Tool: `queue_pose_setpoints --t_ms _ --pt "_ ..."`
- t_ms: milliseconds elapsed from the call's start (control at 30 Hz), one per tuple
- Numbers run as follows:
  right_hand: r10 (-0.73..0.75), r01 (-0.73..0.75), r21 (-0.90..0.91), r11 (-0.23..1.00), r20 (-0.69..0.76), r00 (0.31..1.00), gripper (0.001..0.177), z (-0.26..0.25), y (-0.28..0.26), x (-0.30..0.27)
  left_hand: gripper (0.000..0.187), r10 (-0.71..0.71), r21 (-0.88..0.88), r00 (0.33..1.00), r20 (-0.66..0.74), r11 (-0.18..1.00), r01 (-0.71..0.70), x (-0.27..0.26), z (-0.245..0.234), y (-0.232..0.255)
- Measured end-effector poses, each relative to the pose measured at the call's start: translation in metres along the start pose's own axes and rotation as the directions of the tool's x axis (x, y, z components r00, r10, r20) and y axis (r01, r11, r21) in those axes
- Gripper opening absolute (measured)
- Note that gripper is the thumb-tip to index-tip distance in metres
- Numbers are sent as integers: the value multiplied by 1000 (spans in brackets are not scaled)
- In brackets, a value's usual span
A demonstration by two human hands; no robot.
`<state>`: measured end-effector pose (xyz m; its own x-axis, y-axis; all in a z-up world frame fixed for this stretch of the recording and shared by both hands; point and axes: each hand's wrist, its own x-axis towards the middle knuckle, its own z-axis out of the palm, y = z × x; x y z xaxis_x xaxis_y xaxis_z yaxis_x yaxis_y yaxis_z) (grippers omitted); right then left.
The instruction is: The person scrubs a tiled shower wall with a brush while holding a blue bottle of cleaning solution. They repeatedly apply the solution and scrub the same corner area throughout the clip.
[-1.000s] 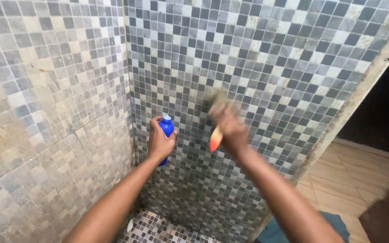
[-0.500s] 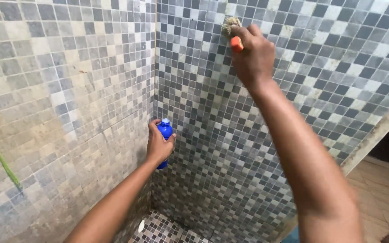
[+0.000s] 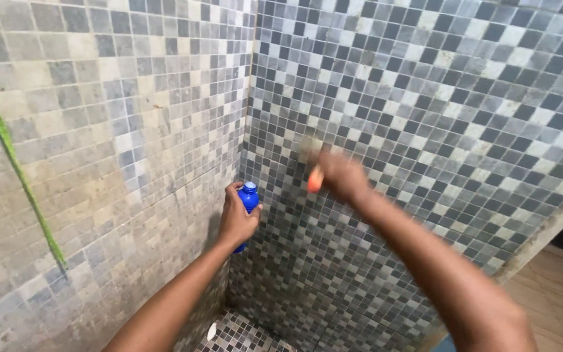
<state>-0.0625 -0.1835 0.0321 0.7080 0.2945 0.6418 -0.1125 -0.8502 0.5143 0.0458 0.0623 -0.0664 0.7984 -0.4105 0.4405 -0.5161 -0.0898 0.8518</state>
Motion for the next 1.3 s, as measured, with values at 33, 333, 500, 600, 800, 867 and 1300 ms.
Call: queue_pose_setpoints --t_ms 33,333,500,600,800,867,1300 --pt "79 -98 -97 990 -178 981 36 -16 31 33 73 6 -9 1000 3 1000 -6 0 -2 3" --pt "765 -621 513 593 -117 634 36 -18 -32 106 72 1 1 1000 -6 1000 -1 8 -10 -10" --pt "-28 24 40 999 106 994 51 45 -122 -13 72 -28 92 999 -24 995 31 -5 -25 -33" --pt "-102 66 149 987 247 964 34 66 -119 -30 75 -26 163 998 -54 986 35 -8 -25 -54" --pt "126 -128 225 966 25 992 18 -29 -18 119 72 -46 138 999 -4 989 47 -12 -29 -52" --pt "266 -186 192 964 -605 751 18 -58 18 172 67 -61 122 998 10 991 59 -4 -23 -63" --pt "187 -235 244 941 205 961 58 112 -145 35 72 7 107 1000 19 994 -9 -15 -34 -77"
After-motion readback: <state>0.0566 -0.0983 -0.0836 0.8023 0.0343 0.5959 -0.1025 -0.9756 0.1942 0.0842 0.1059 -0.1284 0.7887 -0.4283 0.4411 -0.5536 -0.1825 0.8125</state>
